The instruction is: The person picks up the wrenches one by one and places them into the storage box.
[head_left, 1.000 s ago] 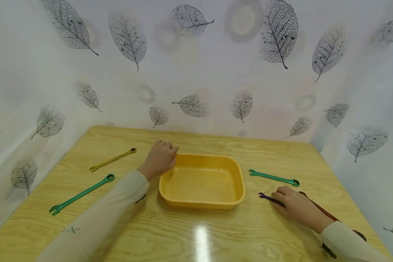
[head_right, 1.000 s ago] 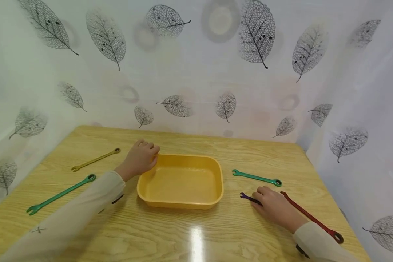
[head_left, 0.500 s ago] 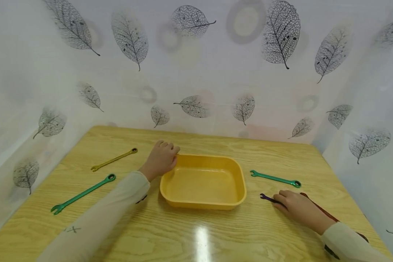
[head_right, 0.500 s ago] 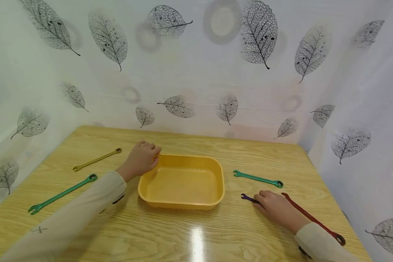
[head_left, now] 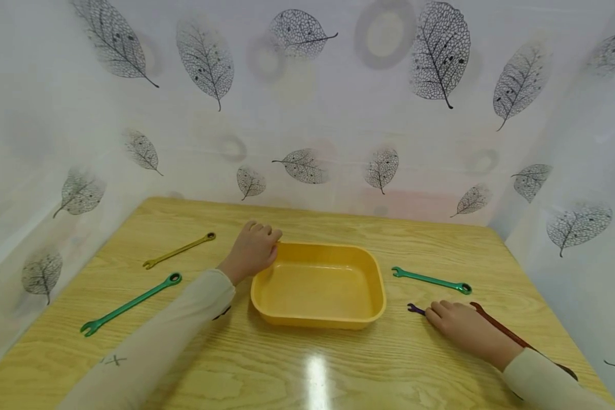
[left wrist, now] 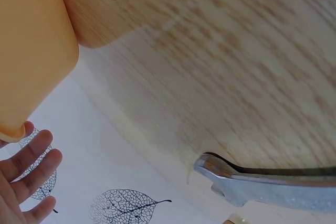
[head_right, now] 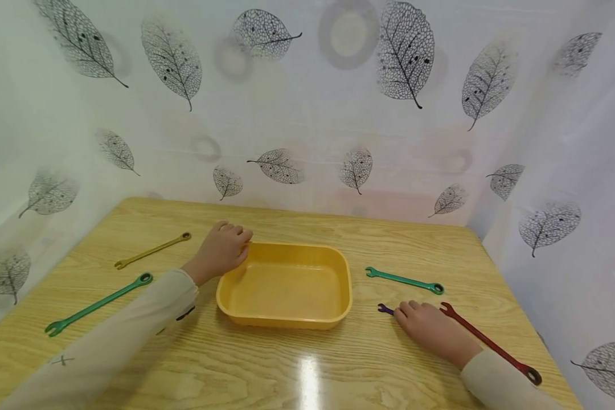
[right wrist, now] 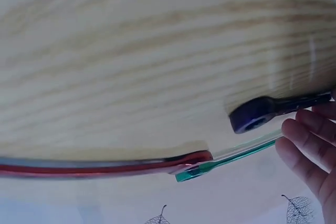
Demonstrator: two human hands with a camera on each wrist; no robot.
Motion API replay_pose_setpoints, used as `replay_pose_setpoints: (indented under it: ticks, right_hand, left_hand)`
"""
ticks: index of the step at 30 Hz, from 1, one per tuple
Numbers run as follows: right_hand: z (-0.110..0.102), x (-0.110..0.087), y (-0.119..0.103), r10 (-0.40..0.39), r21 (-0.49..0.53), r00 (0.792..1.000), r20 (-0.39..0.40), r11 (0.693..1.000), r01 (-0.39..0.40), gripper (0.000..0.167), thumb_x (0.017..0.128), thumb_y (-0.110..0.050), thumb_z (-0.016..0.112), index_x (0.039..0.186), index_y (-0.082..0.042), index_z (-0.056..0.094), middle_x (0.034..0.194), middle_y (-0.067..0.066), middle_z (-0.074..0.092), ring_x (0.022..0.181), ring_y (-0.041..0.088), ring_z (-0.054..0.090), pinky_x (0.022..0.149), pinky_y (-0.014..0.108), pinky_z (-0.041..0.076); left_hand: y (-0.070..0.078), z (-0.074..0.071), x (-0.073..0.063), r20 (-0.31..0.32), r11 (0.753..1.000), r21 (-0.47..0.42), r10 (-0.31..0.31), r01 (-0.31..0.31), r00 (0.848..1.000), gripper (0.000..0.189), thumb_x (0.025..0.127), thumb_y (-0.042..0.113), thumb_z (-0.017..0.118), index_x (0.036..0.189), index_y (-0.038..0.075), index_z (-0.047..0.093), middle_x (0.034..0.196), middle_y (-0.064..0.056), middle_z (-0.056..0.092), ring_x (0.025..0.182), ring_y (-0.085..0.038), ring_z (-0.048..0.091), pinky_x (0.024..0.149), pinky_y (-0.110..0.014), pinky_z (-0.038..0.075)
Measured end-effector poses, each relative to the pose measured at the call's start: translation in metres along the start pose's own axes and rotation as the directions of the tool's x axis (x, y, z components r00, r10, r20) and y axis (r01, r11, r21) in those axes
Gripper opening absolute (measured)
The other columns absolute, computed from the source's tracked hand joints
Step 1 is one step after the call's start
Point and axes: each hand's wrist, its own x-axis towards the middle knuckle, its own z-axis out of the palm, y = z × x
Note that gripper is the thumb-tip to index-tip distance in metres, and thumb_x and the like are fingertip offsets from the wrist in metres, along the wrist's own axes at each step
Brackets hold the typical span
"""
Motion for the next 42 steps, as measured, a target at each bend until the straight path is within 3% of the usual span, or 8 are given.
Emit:
replay_pose_setpoints:
  ticks: [9, 14, 19, 27, 29, 34, 36, 42]
  right_hand:
    - [-0.004, -0.001, -0.002, 0.023, -0.026, 0.993, 0.120, 0.999, -0.020, 0.052, 0.095, -0.026, 0.006, 0.102, -0.009, 0.055, 0.093, 0.004, 0.055, 0.074, 0.016, 0.056, 0.061, 0.031, 0.049]
    - [-0.006, 0.000, -0.003, 0.067, 0.005, 0.981, 0.183, 0.998, -0.069, 0.013, 0.093, -0.015, 0.053, 0.104, -0.008, 0.055, 0.093, 0.005, 0.056, 0.074, 0.017, 0.058, 0.061, 0.031, 0.050]
    - [-0.005, 0.000, -0.002, 0.168, 0.123, 0.976, 0.142, 0.975, -0.186, 0.022, 0.080, -0.014, 0.071, 0.099, -0.008, 0.061, 0.090, 0.002, 0.057, 0.073, 0.012, 0.057, 0.059, 0.027, 0.049]
    - [-0.005, -0.005, 0.003, 0.283, 0.415, 0.954, 0.103, 0.859, -0.299, 0.015, 0.080, -0.010, 0.070, 0.095, -0.012, 0.067, 0.086, -0.007, 0.057, 0.071, 0.001, 0.055, 0.057, 0.020, 0.047]
    - [-0.007, -0.005, 0.003, 0.325, 0.460, 0.932, 0.157, 0.811, -0.361, 0.016, 0.080, -0.010, 0.069, 0.097, -0.010, 0.070, 0.087, -0.007, 0.059, 0.071, 0.001, 0.057, 0.057, 0.019, 0.047]
    - [-0.011, -0.002, 0.005, 0.435, 0.531, 0.830, 0.348, 0.639, -0.557, 0.021, 0.080, -0.011, 0.070, 0.100, -0.006, 0.072, 0.084, -0.007, 0.061, 0.069, 0.001, 0.056, 0.058, 0.018, 0.046]
    - [-0.012, 0.000, 0.006, 0.459, 0.528, 0.801, 0.385, 0.602, -0.599, 0.021, 0.079, -0.011, 0.070, 0.098, -0.005, 0.073, 0.084, -0.006, 0.062, 0.069, 0.003, 0.057, 0.059, 0.018, 0.047]
    - [-0.013, 0.004, 0.007, 0.467, 0.505, 0.810, 0.355, 0.634, -0.586, 0.016, 0.075, -0.009, 0.073, 0.090, -0.006, 0.075, 0.083, -0.004, 0.066, 0.071, 0.010, 0.062, 0.059, 0.021, 0.050]
  left_hand:
    - [0.002, -0.002, 0.000, 0.003, 1.000, 0.002, -0.007, 0.007, 1.000, 0.016, 0.084, 0.016, 0.061, 0.098, 0.010, 0.064, 0.086, -0.009, 0.066, 0.080, -0.027, 0.063, 0.091, -0.047, 0.046]
    - [0.003, -0.002, 0.000, 0.005, 1.000, 0.005, -0.005, 0.005, 1.000, 0.016, 0.084, 0.016, 0.061, 0.098, 0.010, 0.064, 0.086, -0.009, 0.066, 0.080, -0.027, 0.063, 0.091, -0.047, 0.045]
    - [0.003, -0.002, 0.000, 0.022, 1.000, 0.007, -0.014, 0.014, 1.000, 0.017, 0.084, 0.016, 0.061, 0.100, 0.010, 0.064, 0.088, -0.009, 0.066, 0.082, -0.027, 0.063, 0.092, -0.047, 0.045]
    - [0.003, -0.002, 0.000, 0.028, 1.000, 0.001, -0.018, 0.018, 0.999, 0.016, 0.085, 0.015, 0.059, 0.100, 0.010, 0.063, 0.087, -0.009, 0.066, 0.082, -0.027, 0.063, 0.093, -0.047, 0.044]
    - [0.003, -0.002, 0.000, 0.027, 1.000, -0.004, -0.018, 0.018, 0.999, 0.016, 0.085, 0.015, 0.059, 0.100, 0.010, 0.063, 0.087, -0.009, 0.066, 0.082, -0.028, 0.063, 0.094, -0.048, 0.044]
    - [0.003, -0.002, 0.000, 0.025, 1.000, -0.002, -0.019, 0.019, 1.000, 0.016, 0.085, 0.016, 0.060, 0.099, 0.010, 0.063, 0.088, -0.009, 0.066, 0.082, -0.027, 0.063, 0.093, -0.048, 0.044]
    - [0.004, -0.002, 0.000, 0.020, 1.000, 0.003, -0.016, 0.016, 1.000, 0.016, 0.085, 0.016, 0.060, 0.099, 0.010, 0.063, 0.088, -0.009, 0.066, 0.082, -0.027, 0.064, 0.093, -0.048, 0.045]
    - [0.003, -0.002, 0.001, 0.016, 1.000, 0.010, -0.012, 0.011, 1.000, 0.015, 0.085, 0.016, 0.060, 0.099, 0.010, 0.063, 0.087, -0.009, 0.066, 0.081, -0.028, 0.064, 0.092, -0.048, 0.045]
